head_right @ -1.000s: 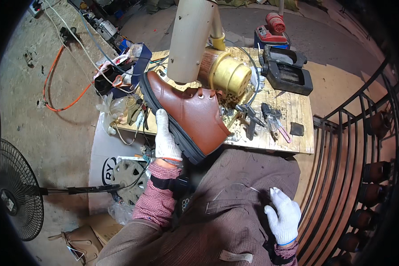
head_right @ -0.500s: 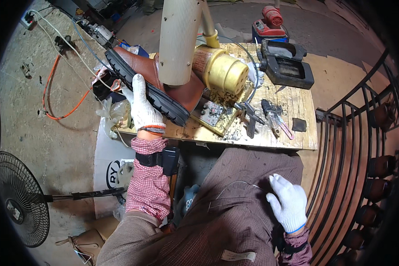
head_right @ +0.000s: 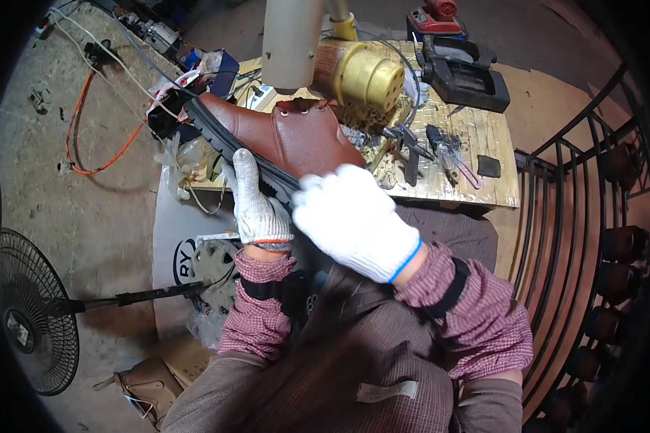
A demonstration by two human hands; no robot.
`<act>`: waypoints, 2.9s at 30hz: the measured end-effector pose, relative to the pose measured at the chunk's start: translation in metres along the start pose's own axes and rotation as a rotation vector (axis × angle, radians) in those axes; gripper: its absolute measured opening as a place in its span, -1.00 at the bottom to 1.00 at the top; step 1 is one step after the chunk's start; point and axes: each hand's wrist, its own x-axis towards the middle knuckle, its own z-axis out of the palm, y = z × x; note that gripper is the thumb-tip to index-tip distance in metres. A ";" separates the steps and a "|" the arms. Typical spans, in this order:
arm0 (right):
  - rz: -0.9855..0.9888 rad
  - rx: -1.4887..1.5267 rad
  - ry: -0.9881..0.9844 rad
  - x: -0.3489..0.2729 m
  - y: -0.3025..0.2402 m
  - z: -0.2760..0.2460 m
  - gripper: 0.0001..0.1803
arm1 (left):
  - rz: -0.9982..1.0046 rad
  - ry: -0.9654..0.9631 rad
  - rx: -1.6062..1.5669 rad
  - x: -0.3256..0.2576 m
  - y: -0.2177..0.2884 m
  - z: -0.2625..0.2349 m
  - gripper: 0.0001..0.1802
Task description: The recorder prepares their hands with gloves and tape before inspecting and polishing the edges of leather shoe soles in a factory.
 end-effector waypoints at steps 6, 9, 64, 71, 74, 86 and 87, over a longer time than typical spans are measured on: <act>0.066 0.288 -0.638 -0.124 0.009 0.016 -0.87 | -0.108 0.010 -0.209 0.044 0.008 -0.040 0.08; 0.376 0.280 -0.491 -0.176 0.001 0.012 -0.85 | -0.169 -0.166 -0.374 0.050 -0.001 -0.055 -0.14; 1.611 -0.726 -0.015 -0.371 0.388 -0.223 -0.28 | -0.928 -0.799 0.282 -0.085 -0.130 0.056 -0.18; 1.691 -0.647 0.136 -0.358 0.390 -0.178 -0.60 | -0.693 -0.984 0.179 -0.083 -0.136 0.067 0.08; 1.447 -0.596 0.017 -0.340 0.324 -0.150 -0.61 | -0.653 -1.024 0.090 -0.089 -0.130 0.063 0.06; 0.788 0.630 0.536 -0.178 0.019 -0.152 -0.75 | -0.817 -0.996 -0.208 -0.129 -0.069 0.012 0.19; 0.485 0.461 0.263 -0.170 0.006 -0.149 -0.74 | -0.813 -0.937 -0.286 -0.127 -0.069 0.004 0.24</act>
